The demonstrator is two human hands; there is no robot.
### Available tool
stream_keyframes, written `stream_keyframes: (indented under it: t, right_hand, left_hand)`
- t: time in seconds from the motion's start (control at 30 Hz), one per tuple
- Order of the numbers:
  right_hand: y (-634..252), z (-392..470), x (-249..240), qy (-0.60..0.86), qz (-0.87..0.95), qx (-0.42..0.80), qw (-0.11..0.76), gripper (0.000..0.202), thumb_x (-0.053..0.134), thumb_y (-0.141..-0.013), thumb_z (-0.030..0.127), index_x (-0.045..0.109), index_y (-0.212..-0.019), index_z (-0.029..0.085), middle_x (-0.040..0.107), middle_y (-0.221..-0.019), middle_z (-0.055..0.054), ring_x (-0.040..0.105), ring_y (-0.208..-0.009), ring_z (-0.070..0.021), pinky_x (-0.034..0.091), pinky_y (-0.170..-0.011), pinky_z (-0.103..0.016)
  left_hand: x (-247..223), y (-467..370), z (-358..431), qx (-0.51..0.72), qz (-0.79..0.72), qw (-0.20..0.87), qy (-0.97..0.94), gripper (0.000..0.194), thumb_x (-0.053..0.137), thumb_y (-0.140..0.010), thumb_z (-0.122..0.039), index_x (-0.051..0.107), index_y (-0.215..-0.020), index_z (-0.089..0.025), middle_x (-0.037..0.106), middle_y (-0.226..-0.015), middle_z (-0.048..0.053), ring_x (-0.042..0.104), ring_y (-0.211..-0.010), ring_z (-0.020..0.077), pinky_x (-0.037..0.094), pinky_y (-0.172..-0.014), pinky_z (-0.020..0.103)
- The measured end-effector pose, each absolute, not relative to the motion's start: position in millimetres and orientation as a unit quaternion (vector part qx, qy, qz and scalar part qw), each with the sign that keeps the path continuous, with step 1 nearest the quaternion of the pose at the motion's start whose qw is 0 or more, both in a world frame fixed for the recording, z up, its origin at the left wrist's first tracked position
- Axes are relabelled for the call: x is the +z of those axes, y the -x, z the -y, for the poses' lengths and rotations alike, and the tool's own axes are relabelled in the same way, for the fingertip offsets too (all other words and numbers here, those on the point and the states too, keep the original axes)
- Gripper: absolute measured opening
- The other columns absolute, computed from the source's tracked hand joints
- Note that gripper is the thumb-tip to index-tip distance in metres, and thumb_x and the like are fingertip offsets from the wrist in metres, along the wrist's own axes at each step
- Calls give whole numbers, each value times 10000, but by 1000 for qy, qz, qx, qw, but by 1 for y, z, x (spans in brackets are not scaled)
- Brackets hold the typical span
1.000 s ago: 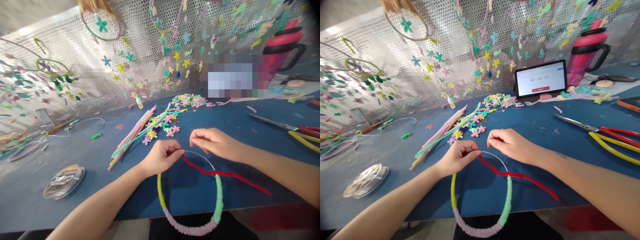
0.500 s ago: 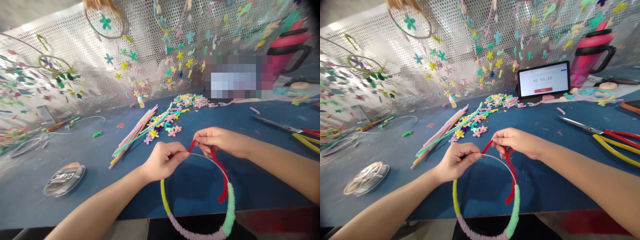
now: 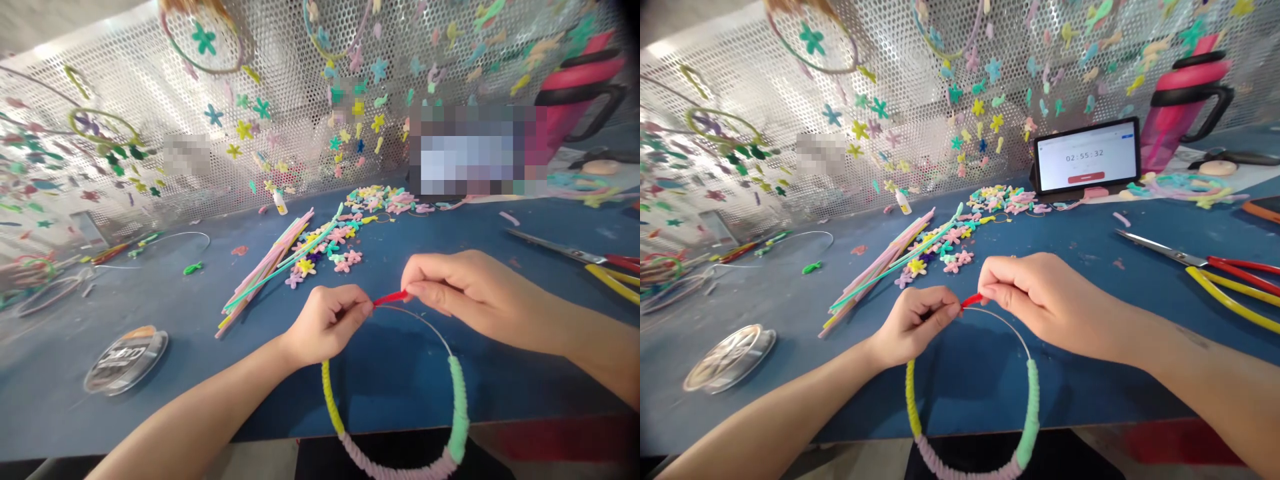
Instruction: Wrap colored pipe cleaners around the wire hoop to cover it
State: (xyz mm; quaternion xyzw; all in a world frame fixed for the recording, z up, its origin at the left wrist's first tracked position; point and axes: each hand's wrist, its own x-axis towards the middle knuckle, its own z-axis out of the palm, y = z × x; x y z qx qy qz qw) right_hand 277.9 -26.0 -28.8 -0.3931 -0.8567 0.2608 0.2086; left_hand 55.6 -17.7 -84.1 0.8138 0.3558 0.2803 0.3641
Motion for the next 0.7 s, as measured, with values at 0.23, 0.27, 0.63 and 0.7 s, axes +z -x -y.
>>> stream_keyframes:
  t: [0.23, 0.27, 0.63, 0.7]
  right_hand:
    - [-273, 40, -62, 212, 972, -52, 90, 190, 370, -764, 29, 471, -741, 188, 481, -561, 8, 372, -493, -131, 187, -481, -277]
    - [-270, 42, -68, 200, 972, -84, 85, 192, 370, -755, 23, 470, -739, 186, 485, -559, 3, 367, -489, -135, 179, -478, -286]
    - [-260, 52, -95, 172, 961, -210, 60, 195, 402, -745, 49, 546, -830, 149, 514, -580, -15, 411, -472, -142, 209, -436, -304]
    - [-259, 54, -96, 174, 960, -208, 65, 189, 423, -759, 72, 568, -860, 140, 521, -596, -19, 441, -503, -155, 238, -429, -302]
  left_hand:
    - [-90, -54, 11, 302, -382, 383, -785, 260, 449, -869, -323, 549, -753, -112, 407, -598, -23, 300, -522, 57, 245, -470, 192]
    - [-90, -55, 11, 296, -383, 386, -785, 263, 452, -867, -328, 550, -752, -113, 407, -592, -24, 297, -516, 56, 241, -465, 193]
    - [-90, -62, 16, 256, -407, 450, -753, 278, 588, -772, -394, 547, -724, -123, 362, -511, -57, 253, -469, 44, 192, -421, 182]
    - [-90, -63, 16, 255, -417, 433, -757, 275, 613, -752, -387, 550, -709, -124, 371, -506, -59, 256, -469, 41, 195, -424, 177]
